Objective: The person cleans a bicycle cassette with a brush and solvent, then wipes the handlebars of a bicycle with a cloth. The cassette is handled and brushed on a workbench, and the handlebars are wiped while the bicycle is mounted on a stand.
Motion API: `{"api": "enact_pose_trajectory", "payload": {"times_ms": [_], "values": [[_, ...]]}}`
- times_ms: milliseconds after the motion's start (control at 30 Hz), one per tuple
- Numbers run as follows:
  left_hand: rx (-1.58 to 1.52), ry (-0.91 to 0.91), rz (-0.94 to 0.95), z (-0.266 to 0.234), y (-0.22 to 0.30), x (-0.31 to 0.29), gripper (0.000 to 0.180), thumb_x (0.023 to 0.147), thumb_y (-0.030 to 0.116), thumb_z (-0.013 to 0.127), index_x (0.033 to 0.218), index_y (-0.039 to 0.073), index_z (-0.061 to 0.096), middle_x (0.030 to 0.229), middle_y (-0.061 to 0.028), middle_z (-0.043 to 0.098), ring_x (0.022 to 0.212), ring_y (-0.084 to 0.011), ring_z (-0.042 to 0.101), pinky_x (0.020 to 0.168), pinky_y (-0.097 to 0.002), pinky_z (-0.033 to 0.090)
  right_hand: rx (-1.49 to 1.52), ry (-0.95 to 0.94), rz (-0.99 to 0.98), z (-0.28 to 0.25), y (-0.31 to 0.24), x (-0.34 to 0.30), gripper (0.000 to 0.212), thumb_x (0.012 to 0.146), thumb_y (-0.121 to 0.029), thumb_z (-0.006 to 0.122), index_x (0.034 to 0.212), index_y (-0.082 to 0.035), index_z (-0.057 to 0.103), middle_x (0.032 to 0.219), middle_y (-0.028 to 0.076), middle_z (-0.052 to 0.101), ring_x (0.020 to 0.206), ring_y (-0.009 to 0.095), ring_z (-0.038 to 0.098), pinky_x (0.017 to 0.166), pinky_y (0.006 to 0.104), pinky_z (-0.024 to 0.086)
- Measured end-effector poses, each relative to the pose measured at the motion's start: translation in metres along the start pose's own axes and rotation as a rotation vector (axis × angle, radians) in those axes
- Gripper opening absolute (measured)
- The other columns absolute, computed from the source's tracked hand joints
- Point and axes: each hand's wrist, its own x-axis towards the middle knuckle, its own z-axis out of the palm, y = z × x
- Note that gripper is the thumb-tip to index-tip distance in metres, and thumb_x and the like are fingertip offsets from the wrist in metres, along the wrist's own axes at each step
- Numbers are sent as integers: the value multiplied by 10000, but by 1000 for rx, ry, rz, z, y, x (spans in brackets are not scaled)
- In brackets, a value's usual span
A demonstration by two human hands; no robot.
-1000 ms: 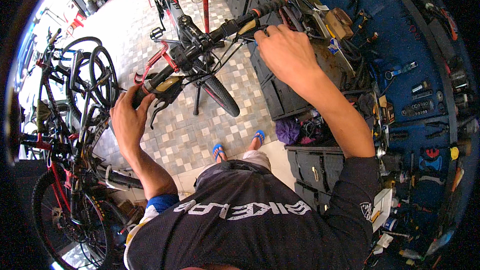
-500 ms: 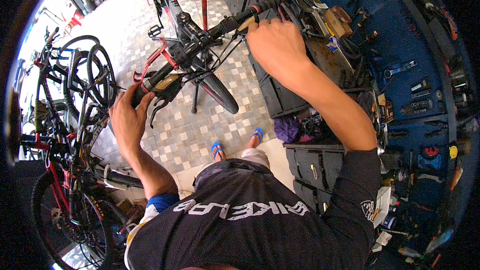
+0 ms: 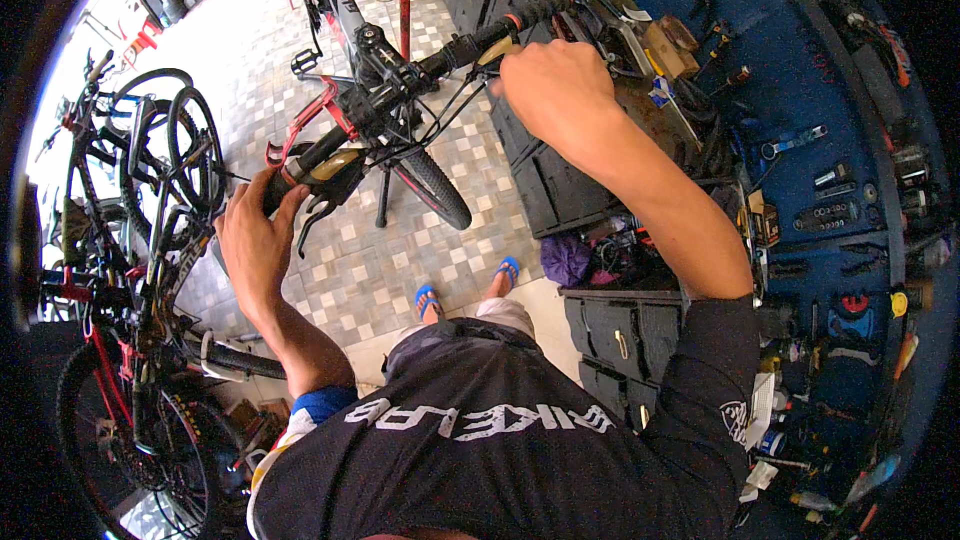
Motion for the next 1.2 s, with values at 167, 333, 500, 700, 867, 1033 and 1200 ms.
{"api": "enact_pose_trajectory", "payload": {"times_ms": [167,333,500,700,867,1033,1200], "values": [[-4,11,-1,1,-1,-1,505,894,483,756,1253,130,721,1042,-123,710,1033,-342,658,906,-455,451,-29,341,-131,9,5,-2,200,923,-158,644,1024,1,710,982,171,736,849,373,754,711,435,613],[0,14,1,2,-2,-1,502,896,482,755,1256,133,719,1065,-119,716,1040,-340,659,909,-454,450,-110,105,-63,8,2,1,236,889,-104,644,1098,6,653,1000,181,728,806,360,761,704,443,620],[-8,18,8,3,-3,-2,496,902,481,750,1255,135,720,1065,-117,716,1036,-339,661,907,-452,452,-39,224,-38,5,-3,-6,212,920,-193,646,972,3,708,949,175,744,800,348,762,671,450,605],[6,36,1,4,0,-3,483,905,478,750,1246,137,722,1051,-113,715,1028,-333,664,895,-453,454,-91,64,-66,9,-1,0,295,977,-254,661,1086,17,622,978,178,710,833,368,750,675,479,599],[-9,31,-2,3,0,-5,471,904,468,752,1240,138,722,1046,-108,717,1028,-334,664,896,-456,455,-64,209,-25,9,-5,-5,253,964,-268,676,1001,-18,687,928,141,728,861,350,751,683,449,590],[1,31,12,1,0,-3,464,913,481,735,1237,149,722,1034,-109,721,1015,-341,667,890,-465,450,-84,284,-113,11,2,2,187,882,-190,676,904,-19,747,898,177,755,850,339,765,693,470,605],[3,6,3,5,-1,-3,488,908,503,734,1247,151,722,1037,-112,720,1017,-339,668,879,-456,449,11,20,-19,4,-3,-1,234,909,-169,654,1023,11,750,957,212,767,909,354,767,745,508,612]]}}
